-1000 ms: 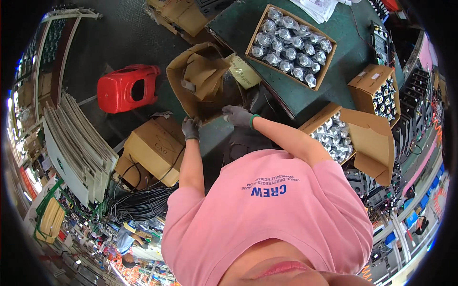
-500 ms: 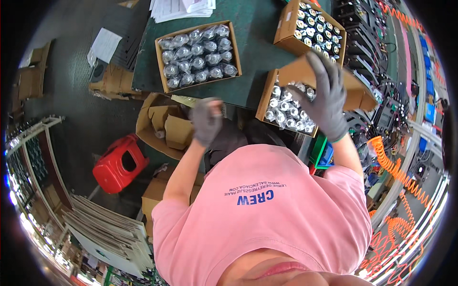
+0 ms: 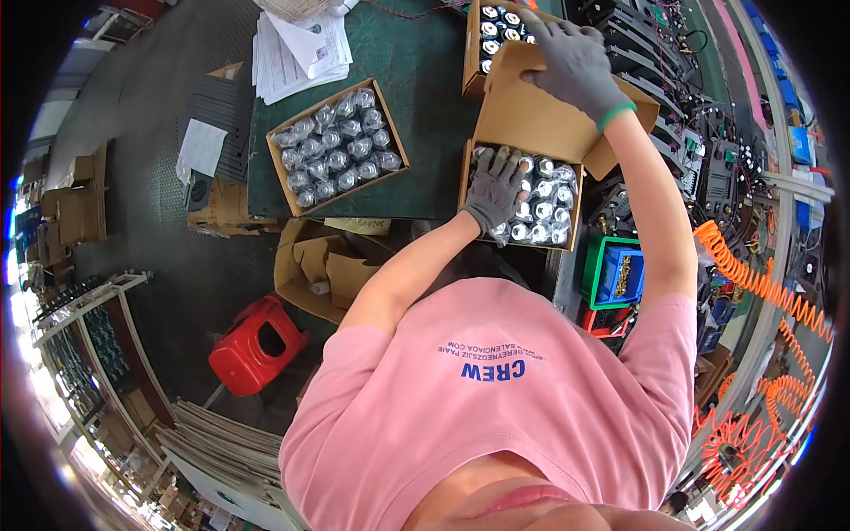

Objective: The person carries a cardboard box to a workbench, opens it, and removes several individually wrapped cylindrical components. They unwrap each component and place them into a tray. The person then picks up a pneumatic tool and attaches a component to it, inspecting the assembly.

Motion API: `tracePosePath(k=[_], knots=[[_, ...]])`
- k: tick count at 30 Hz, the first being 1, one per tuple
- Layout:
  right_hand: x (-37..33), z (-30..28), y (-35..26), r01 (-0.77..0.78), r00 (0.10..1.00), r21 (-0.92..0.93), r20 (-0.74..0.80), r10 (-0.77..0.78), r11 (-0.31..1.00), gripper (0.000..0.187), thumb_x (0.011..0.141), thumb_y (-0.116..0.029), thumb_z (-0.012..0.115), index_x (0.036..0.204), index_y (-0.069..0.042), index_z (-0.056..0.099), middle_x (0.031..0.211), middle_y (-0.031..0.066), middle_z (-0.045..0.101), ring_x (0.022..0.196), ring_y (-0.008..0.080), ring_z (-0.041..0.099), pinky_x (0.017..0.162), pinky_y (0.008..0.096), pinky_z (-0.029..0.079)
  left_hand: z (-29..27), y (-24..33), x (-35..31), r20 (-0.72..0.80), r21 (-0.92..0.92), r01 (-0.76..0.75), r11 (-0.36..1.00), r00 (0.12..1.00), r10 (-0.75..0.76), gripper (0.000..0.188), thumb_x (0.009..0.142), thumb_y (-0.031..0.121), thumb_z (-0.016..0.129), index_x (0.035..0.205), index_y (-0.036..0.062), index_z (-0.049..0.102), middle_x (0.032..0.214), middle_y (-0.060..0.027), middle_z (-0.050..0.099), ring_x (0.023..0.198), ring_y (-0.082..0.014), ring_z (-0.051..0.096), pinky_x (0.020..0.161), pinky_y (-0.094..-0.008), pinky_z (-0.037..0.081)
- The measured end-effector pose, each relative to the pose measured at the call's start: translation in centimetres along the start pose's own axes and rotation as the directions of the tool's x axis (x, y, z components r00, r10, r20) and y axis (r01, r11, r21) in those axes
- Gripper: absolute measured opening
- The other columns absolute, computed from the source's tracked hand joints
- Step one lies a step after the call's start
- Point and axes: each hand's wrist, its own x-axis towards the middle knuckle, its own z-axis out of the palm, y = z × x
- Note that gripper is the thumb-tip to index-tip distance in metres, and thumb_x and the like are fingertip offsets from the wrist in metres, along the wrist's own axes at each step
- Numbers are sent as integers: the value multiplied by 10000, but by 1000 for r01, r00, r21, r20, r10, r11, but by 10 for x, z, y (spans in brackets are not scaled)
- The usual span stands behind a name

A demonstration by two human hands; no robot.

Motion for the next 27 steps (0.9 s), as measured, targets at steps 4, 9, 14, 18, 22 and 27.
tracePosePath(k=[4,9,14,18,22,27], knots=[[8,-34,-12,-56,903,241,426,-54,969,217,826,-227,610,947,-82,718,930,162,684,871,335,680,781,441,539,-5,-1,4,69,6,29,1000,997,-30,640,891,450,504,1374,33,463,1394,-154,460,1360,-339,317,1110,-555,200],[-106,-54,-68,127,805,450,473,-357,884,330,814,-156,617,1129,-67,574,948,125,613,883,317,646,749,418,537,-1,-5,-7,152,1,27,1000,988,-27,589,887,452,511,1330,66,487,1317,-165,495,1282,-320,387,1092,-505,264],[-164,-57,-86,61,969,418,193,-154,906,409,784,-158,589,1164,-7,569,1022,169,652,910,305,645,814,393,519,-7,-2,-4,222,-57,17,998,975,-4,574,881,442,519,1314,66,494,1303,-168,505,1261,-305,410,1072,-493,291],[-180,-59,-76,98,968,418,171,-184,903,421,759,-137,595,1155,4,570,1088,177,659,989,310,653,862,389,522,-8,-9,-10,243,-80,47,996,970,-26,562,877,434,526,1301,66,499,1291,-171,514,1243,-293,428,1057,-483,313],[-196,-55,-68,206,958,381,107,-265,901,366,825,-163,539,1132,34,565,1090,193,649,984,326,659,873,388,523,-10,-9,-11,259,-93,72,993,965,-46,551,872,426,532,1288,66,504,1280,-173,523,1226,-282,446,1041,-474,335],[-205,-49,-65,258,956,349,43,-290,901,365,825,-167,532,1130,30,571,1094,193,653,986,315,664,848,391,535,-10,-9,-8,275,-104,92,990,960,-61,536,867,416,540,1272,66,511,1265,-176,534,1204,-267,468,1021,-462,362]])
